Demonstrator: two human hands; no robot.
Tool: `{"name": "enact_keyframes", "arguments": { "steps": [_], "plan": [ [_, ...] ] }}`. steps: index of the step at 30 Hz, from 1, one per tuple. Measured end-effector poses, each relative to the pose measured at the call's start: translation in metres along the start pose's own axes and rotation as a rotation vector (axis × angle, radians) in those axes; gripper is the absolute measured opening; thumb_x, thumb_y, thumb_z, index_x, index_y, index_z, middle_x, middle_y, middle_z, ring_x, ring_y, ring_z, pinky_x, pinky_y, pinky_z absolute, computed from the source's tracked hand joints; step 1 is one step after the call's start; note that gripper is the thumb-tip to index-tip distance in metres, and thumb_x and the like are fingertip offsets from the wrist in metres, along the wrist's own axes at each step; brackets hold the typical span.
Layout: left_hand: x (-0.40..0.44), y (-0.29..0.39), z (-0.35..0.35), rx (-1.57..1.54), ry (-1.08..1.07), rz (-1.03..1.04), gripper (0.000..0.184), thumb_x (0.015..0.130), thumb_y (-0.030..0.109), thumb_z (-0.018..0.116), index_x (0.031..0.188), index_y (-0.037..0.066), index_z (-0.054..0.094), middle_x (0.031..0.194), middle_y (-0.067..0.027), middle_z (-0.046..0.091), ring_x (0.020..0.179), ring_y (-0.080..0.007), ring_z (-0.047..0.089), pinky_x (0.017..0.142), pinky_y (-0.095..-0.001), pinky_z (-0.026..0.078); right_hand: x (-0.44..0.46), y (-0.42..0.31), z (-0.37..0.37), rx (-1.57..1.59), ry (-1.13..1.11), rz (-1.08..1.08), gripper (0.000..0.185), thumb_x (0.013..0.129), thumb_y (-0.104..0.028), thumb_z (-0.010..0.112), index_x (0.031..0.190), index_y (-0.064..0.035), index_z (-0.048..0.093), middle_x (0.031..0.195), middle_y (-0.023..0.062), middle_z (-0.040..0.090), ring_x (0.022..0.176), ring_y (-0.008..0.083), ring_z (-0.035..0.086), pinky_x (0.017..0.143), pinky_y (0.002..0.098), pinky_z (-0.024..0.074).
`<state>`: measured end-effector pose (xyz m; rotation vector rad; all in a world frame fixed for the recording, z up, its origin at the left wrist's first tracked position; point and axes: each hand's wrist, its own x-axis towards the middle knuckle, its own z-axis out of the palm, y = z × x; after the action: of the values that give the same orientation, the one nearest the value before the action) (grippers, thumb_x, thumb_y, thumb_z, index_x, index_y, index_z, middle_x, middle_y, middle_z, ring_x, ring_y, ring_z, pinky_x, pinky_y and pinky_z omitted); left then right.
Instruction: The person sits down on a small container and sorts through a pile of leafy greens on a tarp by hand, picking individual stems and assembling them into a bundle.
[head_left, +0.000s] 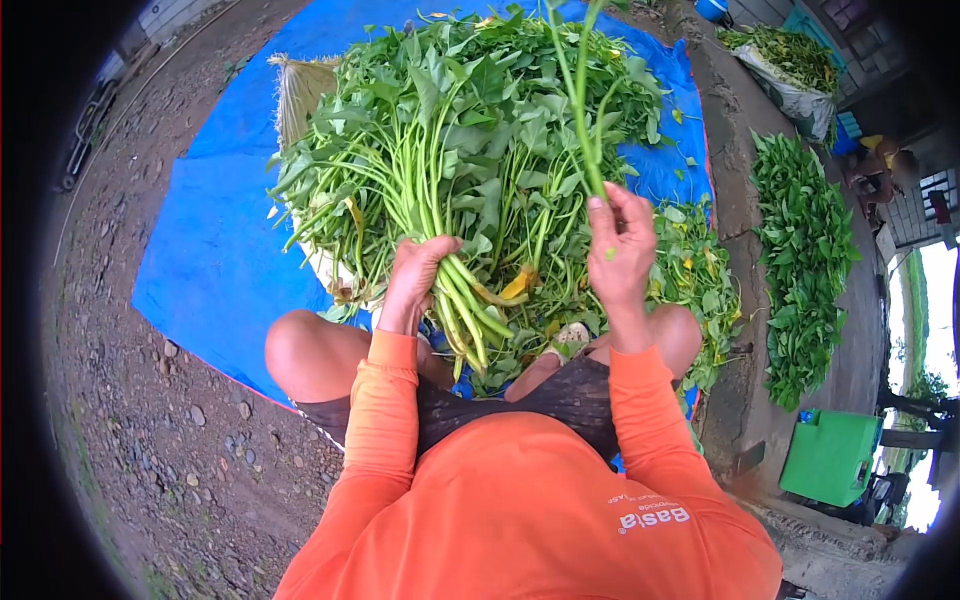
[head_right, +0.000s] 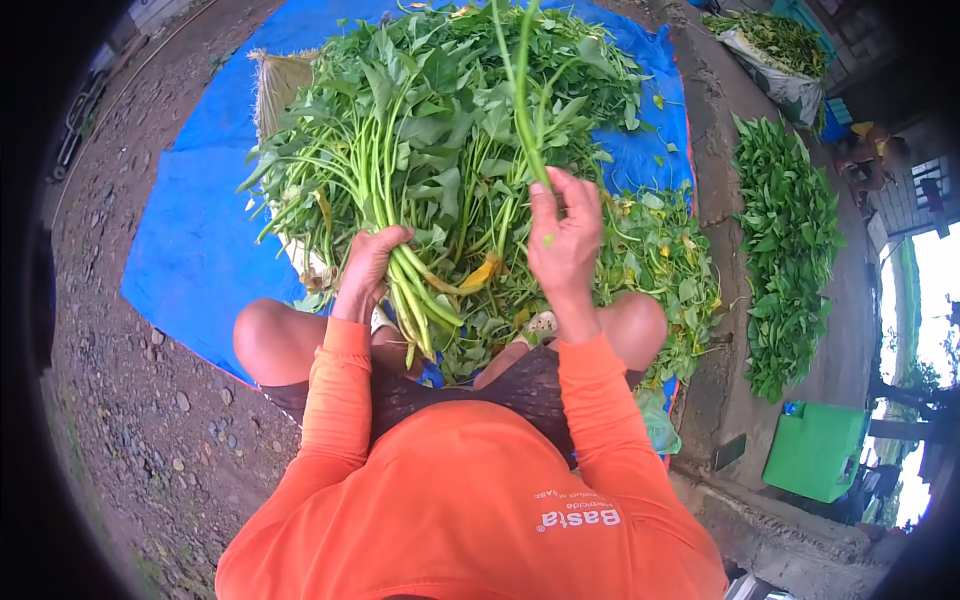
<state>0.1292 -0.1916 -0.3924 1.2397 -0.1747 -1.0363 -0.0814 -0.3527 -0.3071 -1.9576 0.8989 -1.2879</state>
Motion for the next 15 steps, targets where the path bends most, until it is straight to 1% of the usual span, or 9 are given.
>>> {"name": "enact_keyframes", "arguments": {
  "steps": [2, 4, 5, 6, 7, 9, 12, 13, 15],
  "plan": [
    [0.008, -0.013, 0.008, -0.102, 0.001, -0.004, 0.018, 0.086, 0.007, 0.080, 0.094, -0.005, 0.068, 0.075, -0.0100, 0.071, 0.057, -0.0192, 0.067, 0.056, -0.0313, 0.058, -0.020, -0.006, 0.023, -0.045, -0.165, 0.038, 0.018, 0.101, -0.006, 0.072, 0.117, 0.0006, 0.076, 0.104, 0.0081, 0.067, 0.092, 0.0191, 0.064, 0.080, 0.0338, 0.0544],
    [0.023, -0.036, 0.008, -0.186, -0.035, -0.057, 0.021, 0.088, 0.009, 0.082, 0.096, -0.006, 0.069, 0.079, -0.0112, 0.073, 0.059, -0.0199, 0.069, 0.057, -0.0309, 0.058, -0.064, 0.030, 0.054, 0.209, -0.438, 0.328, 0.017, 0.103, -0.009, 0.070, 0.115, 0.0022, 0.076, 0.102, 0.0066, 0.069, 0.088, 0.0189, 0.065, 0.082, 0.0340, 0.0551],
    [0.026, -0.046, 0.010, -0.278, -0.049, -0.064, 0.021, 0.089, 0.010, 0.082, 0.100, -0.005, 0.071, 0.082, -0.0110, 0.074, 0.066, -0.0202, 0.072, 0.060, -0.0315, 0.060, -0.079, 0.040, 0.061, 0.222, -0.550, 0.446, 0.017, 0.105, -0.010, 0.069, 0.114, 0.0018, 0.077, 0.100, 0.0062, 0.069, 0.085, 0.0185, 0.065, 0.081, 0.0338, 0.0559],
    [0.037, -0.064, -0.004, -0.293, -0.161, -0.119, 0.021, 0.095, 0.016, 0.080, 0.108, 0.002, 0.073, 0.092, -0.0087, 0.075, 0.077, -0.0214, 0.074, 0.071, -0.0369, 0.065, -0.090, 0.045, 0.064, 0.231, -0.661, 0.566, 0.017, 0.106, -0.011, 0.067, 0.113, 0.0015, 0.077, 0.097, 0.0058, 0.070, 0.082, 0.0182, 0.065, 0.081, 0.0336, 0.0567],
    [0.038, -0.071, -0.011, -0.310, -0.185, -0.197, 0.023, 0.096, 0.020, 0.080, 0.110, 0.003, 0.072, 0.094, -0.0077, 0.075, 0.079, -0.0214, 0.074, 0.073, -0.0387, 0.065, -0.094, 0.043, 0.061, 0.309, -0.684, 0.662, 0.019, 0.109, -0.015, 0.065, 0.114, 0.0006, 0.076, 0.095, 0.0042, 0.071, 0.081, 0.0122, 0.064, 0.072, 0.0286, 0.0535],
    [0.044, -0.095, -0.024, -0.315, -0.243, -0.334, 0.031, 0.099, 0.031, 0.081, 0.117, 0.008, 0.071, 0.097, -0.0049, 0.075, 0.085, -0.0218, 0.075, 0.077, -0.0439, 0.066, -0.107, 0.070, 0.065, 0.282, -0.632, 0.779, 0.021, 0.109, -0.015, 0.064, 0.118, -0.0007, 0.076, 0.095, 0.0051, 0.072, 0.079, 0.0127, 0.065, 0.071, 0.0282, 0.0561],
    [0.042, -0.106, -0.024, -0.339, -0.248, -0.420, 0.031, 0.100, 0.034, 0.080, 0.116, 0.009, 0.072, 0.096, -0.0034, 0.074, 0.085, -0.0222, 0.075, 0.078, -0.0445, 0.066, -0.121, 0.083, 0.062, 0.181, -0.663, 0.896, 0.024, 0.110, -0.018, 0.063, 0.124, -0.0013, 0.073, 0.096, 0.0042, 0.072, 0.075, 0.0120, 0.065, 0.066, 0.0277, 0.0567],
    [0.041, -0.109, -0.022, -0.334, -0.207, -0.379, 0.047, 0.094, 0.032, 0.087, 0.126, 0.005, 0.064, 0.101, -0.0066, 0.073, 0.084, -0.0205, 0.073, 0.078, -0.0412, 0.065, -0.123, 0.089, 0.064, 0.144, -0.711, 0.920, 0.024, 0.110, -0.018, 0.063, 0.124, -0.0013, 0.073, 0.096, 0.0041, 0.072, 0.074, 0.0120, 0.065, 0.066, 0.0281, 0.0569],
    [0.031, -0.117, -0.002, -0.230, 0.026, -0.129, 0.070, 0.092, 0.031, 0.090, 0.140, 0.000, 0.049, 0.113, -0.0127, 0.072, 0.093, -0.0223, 0.073, 0.083, -0.0402, 0.063, -0.124, 0.085, 0.067, 0.131, -0.748, 0.968, 0.021, 0.108, -0.017, 0.065, 0.117, 0.0007, 0.074, 0.094, 0.0058, 0.071, 0.079, 0.0128, 0.064, 0.068, 0.0298, 0.0556]
  ]
}}
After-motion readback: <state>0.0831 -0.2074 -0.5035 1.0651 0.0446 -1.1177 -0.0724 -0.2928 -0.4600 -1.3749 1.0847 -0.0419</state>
